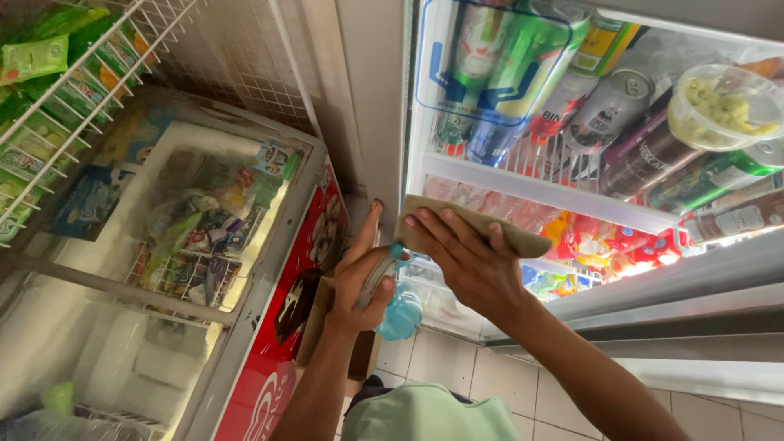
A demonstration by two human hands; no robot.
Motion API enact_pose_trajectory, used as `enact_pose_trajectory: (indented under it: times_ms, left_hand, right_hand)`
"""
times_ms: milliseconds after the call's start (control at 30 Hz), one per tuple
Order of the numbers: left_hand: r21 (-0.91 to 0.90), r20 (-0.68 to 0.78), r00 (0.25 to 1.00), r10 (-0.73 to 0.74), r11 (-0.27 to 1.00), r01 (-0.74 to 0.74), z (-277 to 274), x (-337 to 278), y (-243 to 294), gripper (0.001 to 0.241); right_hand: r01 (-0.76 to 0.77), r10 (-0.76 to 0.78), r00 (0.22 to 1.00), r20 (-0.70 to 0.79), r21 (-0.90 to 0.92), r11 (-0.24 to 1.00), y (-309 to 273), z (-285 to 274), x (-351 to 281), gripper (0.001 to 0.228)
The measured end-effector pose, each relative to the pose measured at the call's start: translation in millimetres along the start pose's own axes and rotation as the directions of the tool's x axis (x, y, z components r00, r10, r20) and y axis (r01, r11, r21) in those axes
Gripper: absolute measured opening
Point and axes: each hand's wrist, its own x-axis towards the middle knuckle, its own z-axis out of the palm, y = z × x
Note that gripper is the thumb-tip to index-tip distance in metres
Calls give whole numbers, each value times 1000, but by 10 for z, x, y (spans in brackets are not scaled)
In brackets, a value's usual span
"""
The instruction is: The person wipes the glass door of a commercial refrigerator with a cloth and spray bottle, then sits on the floor to wipe and restock snack packages on a shelf.
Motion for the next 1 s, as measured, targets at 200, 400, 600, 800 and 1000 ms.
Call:
enact_pose_trajectory:
  times_ms: [200,400,600,800,1000]
  left_hand:
    - [-53,31,994,-110,992,111,-34,-15,-14,63]
    - [-75,-31,996,-80,994,77,50,-169,-90,66]
    - [-63,23,999,37,997,-35,465,-200,-9,66]
    - [-191,142,975,170,971,-142,994,60,220,61]
    - [-271,416,909,35,959,87,1414,281,490,46]
  right_hand:
    - [-109,110,993,-46,38,993,-139,99,153,47]
    - [-21,20,997,-70,-16,1000,-132,37,358,50]
    - [-27,23,998,-51,-92,995,152,6,-236,47]
    - [-382,376,923,-83,-87,920,545,62,-1318,48]
    - [-755,768,598,-230,158,636,722,-50,-1974,60]
